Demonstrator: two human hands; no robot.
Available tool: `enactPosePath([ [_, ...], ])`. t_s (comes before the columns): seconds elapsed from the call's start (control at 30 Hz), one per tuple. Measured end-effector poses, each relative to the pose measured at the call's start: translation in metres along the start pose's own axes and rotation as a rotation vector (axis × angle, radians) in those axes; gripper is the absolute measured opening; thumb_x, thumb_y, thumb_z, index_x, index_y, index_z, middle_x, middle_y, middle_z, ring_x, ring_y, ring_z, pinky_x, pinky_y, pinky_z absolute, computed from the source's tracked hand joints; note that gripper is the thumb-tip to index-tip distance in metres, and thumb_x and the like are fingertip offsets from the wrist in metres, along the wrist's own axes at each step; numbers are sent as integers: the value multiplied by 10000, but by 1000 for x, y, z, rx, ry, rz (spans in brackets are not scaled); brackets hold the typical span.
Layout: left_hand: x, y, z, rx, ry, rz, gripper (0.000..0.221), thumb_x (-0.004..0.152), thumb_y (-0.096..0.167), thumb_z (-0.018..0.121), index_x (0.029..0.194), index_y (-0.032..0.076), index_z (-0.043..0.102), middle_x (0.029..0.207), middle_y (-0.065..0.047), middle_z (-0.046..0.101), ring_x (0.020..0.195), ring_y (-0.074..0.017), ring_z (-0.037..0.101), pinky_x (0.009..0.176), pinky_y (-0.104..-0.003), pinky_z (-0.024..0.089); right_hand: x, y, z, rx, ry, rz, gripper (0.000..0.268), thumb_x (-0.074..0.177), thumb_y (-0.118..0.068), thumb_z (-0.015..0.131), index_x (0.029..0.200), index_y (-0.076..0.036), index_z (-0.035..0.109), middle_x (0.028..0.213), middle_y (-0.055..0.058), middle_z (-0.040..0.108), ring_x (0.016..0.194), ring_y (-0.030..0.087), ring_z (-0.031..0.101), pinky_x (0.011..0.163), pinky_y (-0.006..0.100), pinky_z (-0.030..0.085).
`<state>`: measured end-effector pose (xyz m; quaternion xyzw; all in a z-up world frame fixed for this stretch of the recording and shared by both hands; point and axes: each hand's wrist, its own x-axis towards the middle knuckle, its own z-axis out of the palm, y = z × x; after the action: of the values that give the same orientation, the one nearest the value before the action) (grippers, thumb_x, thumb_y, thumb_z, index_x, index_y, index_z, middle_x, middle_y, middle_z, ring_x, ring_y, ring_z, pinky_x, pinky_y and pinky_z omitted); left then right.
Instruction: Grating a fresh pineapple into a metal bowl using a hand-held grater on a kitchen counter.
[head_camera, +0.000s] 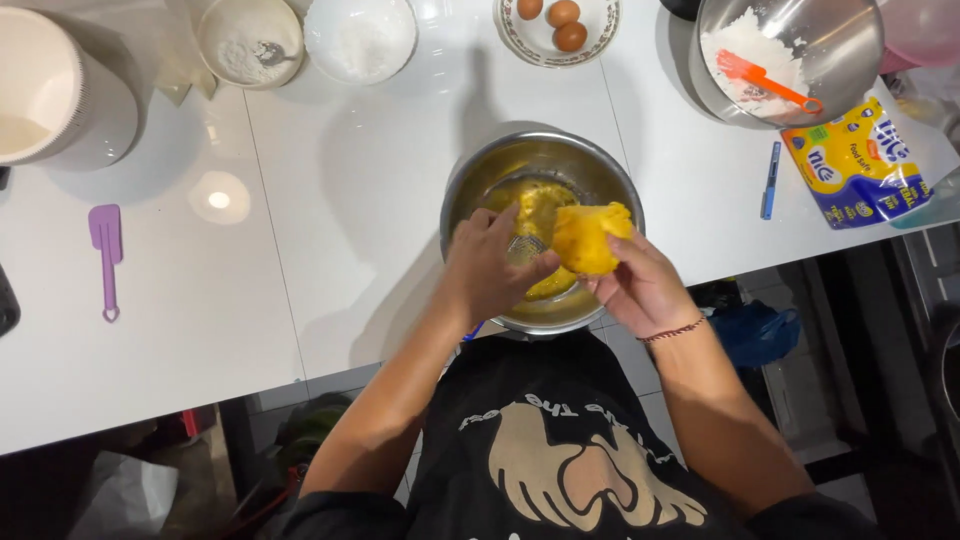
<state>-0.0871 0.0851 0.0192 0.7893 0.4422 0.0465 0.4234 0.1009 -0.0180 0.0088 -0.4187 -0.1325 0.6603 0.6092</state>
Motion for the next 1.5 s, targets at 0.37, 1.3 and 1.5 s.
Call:
enactPosePath([
  [0.37, -58, -37, 32, 378, -192, -67, 683, 788, 345, 840, 1239, -29, 489, 1038, -192, 618, 724, -428, 744, 590, -471, 634, 18, 14, -21, 191, 343, 121, 510, 930, -436, 632, 1219, -22, 555, 1044, 157, 640, 853, 270, 720, 807, 358, 629],
  [1.3, -49, -90, 82, 735, 484, 271, 37, 860, 151, 653, 869, 139, 619, 470, 31, 502, 326, -103, 502, 314, -214, 350, 92, 78, 13, -1708, 410, 42, 557, 812, -438, 678, 1278, -138, 619, 1027, 233, 732, 991, 458, 714, 870, 578, 576],
  [1.5, -50, -86, 79, 693, 462, 259, 76, 829, 132, 675, 881, 129, 619, 493, 10, 541, 344, -118, 542, 321, -220, 375, 108, 81, -14, -1771, 461, -110, 395, 796, -462, 657, 1067, -174, 648, 832, 177, 709, 851, 431, 723, 729, 521, 581],
])
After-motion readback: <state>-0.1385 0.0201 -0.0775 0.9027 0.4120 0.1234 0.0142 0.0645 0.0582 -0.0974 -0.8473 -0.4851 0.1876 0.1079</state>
